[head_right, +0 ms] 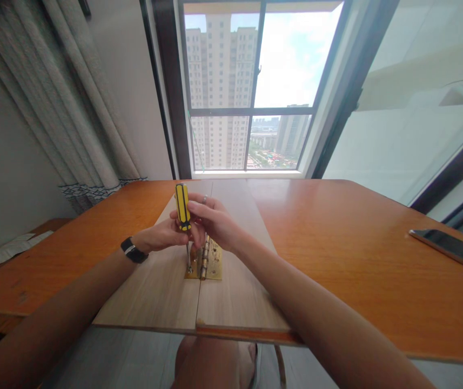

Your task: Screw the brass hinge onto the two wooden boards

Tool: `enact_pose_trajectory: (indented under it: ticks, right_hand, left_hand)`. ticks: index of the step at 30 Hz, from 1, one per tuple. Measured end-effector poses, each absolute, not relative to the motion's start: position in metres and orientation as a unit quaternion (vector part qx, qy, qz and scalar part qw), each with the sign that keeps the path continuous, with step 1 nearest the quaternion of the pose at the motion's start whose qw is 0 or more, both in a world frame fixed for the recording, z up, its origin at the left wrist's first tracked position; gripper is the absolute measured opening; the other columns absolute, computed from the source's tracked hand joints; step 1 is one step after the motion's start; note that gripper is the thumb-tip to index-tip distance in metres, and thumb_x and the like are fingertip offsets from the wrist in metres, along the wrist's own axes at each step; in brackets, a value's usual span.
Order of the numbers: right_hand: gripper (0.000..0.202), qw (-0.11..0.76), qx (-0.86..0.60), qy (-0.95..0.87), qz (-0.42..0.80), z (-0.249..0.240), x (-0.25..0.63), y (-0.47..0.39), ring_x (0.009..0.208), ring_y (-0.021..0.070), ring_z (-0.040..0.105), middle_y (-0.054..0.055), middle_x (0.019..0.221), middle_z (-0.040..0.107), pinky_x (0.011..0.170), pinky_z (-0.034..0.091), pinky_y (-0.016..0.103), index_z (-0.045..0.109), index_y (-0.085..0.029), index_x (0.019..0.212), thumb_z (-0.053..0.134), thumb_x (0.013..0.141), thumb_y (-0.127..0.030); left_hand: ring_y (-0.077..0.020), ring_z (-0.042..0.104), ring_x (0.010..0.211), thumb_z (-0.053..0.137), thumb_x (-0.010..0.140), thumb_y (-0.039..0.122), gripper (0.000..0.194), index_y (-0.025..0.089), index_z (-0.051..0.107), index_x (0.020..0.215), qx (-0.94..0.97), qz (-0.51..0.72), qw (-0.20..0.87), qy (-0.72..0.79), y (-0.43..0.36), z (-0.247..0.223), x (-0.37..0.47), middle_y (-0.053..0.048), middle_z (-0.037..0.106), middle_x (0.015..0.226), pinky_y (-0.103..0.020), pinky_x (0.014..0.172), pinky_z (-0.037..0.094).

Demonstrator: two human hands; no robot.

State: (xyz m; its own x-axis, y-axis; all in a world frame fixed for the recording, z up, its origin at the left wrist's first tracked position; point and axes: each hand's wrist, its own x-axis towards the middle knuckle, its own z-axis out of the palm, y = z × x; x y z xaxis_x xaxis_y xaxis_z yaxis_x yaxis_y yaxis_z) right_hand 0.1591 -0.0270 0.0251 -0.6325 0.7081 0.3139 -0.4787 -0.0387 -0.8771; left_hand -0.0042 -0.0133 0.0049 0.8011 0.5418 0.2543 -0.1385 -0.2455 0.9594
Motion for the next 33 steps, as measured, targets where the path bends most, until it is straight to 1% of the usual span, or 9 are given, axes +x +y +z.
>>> enact_pose_trajectory:
  ticks: [3,6,9,11,16,20,25,29,33]
  right_hand:
    - [0.046,0.423,-0.104,-0.555,0.708,0.0233,0.1583,-0.0258,0.059,0.0131,0.066,0.003,0.081,0.073,0.048,0.056,0.022,0.063,-0.018,0.109,0.077,0.074,-0.045]
    - [0.043,0.437,-0.097,-0.562,0.696,0.0198,0.1573,-0.0243,0.061,0.0114,0.067,0.002,0.086,0.072,0.049,0.056,0.020,0.065,-0.018,0.105,0.078,0.074,-0.044]
    - [0.041,0.428,-0.098,-0.579,0.687,0.0170,0.1571,-0.0236,0.043,0.0071,0.058,-0.003,0.075,0.068,0.039,0.051,0.019,0.063,-0.020,0.110,0.075,0.078,-0.043]
    - [0.045,0.423,-0.099,-0.587,0.683,0.0169,0.1576,-0.0235,0.039,0.0067,0.055,-0.005,0.071,0.066,0.035,0.050,0.019,0.059,-0.021,0.116,0.073,0.080,-0.043]
    - [0.055,0.426,-0.099,-0.578,0.689,0.0214,0.1590,-0.0239,0.050,0.0099,0.063,-0.001,0.082,0.069,0.038,0.052,0.020,0.052,-0.021,0.121,0.077,0.076,-0.040]
    - [0.046,0.421,-0.105,-0.562,0.704,0.0230,0.1588,-0.0242,0.056,0.0129,0.067,0.002,0.084,0.073,0.042,0.054,0.021,0.055,-0.019,0.115,0.074,0.079,-0.040]
    - [0.046,0.422,-0.081,-0.574,0.698,0.0200,0.1581,-0.0237,0.044,0.0092,0.061,0.000,0.079,0.071,0.035,0.050,0.019,0.060,-0.019,0.111,0.072,0.078,-0.049]
    - [0.044,0.423,-0.088,-0.598,0.675,0.0177,0.1581,-0.0234,0.034,0.0051,0.052,-0.002,0.074,0.070,0.034,0.049,0.019,0.062,-0.018,0.102,0.077,0.075,-0.049]
    - [0.045,0.417,-0.112,-0.605,0.669,0.0169,0.1589,-0.0237,0.030,0.0048,0.049,-0.005,0.066,0.067,0.036,0.050,0.019,0.061,-0.019,0.107,0.073,0.078,-0.051]
  left_hand:
    - [-0.0155,0.060,0.072,0.082,0.067,0.051,0.042,0.012,0.072,0.076,0.726,0.284,0.611,0.138,-0.0128,0.0047,-0.0044,-0.005,0.066,0.070,-0.028,0.072,0.050]
    - [-0.0138,0.060,0.071,0.082,0.069,0.049,0.040,0.011,0.073,0.079,0.722,0.279,0.617,0.142,-0.0122,0.0040,-0.0053,-0.005,0.067,0.074,-0.028,0.074,0.049]
    - [-0.0134,0.060,0.070,0.082,0.067,0.051,0.043,0.011,0.073,0.080,0.720,0.274,0.619,0.152,-0.0126,0.0036,-0.0059,-0.005,0.067,0.075,-0.028,0.076,0.049]
    - [-0.0136,0.060,0.069,0.082,0.066,0.052,0.045,0.011,0.073,0.080,0.717,0.277,0.620,0.160,-0.0128,0.0031,-0.0060,-0.005,0.066,0.074,-0.029,0.076,0.049]
    - [-0.0137,0.061,0.072,0.083,0.066,0.051,0.044,0.012,0.073,0.083,0.713,0.285,0.620,0.162,-0.0131,0.0027,-0.0055,-0.004,0.066,0.074,-0.028,0.077,0.049]
    - [-0.0137,0.060,0.070,0.085,0.063,0.051,0.046,0.012,0.072,0.082,0.711,0.294,0.619,0.158,-0.0160,0.0059,-0.0039,-0.004,0.065,0.072,-0.030,0.076,0.049]
    - [-0.0136,0.059,0.068,0.085,0.062,0.052,0.046,0.011,0.072,0.080,0.713,0.291,0.616,0.169,-0.0179,0.0075,-0.0031,-0.004,0.066,0.072,-0.029,0.074,0.049]
    - [-0.0139,0.059,0.069,0.084,0.064,0.051,0.045,0.011,0.073,0.082,0.718,0.285,0.613,0.165,-0.0155,0.0060,-0.0030,-0.005,0.066,0.073,-0.028,0.074,0.048]
    - [-0.0141,0.059,0.068,0.082,0.066,0.053,0.046,0.011,0.072,0.082,0.725,0.279,0.608,0.163,-0.0134,0.0045,-0.0034,-0.004,0.065,0.071,-0.028,0.071,0.048]
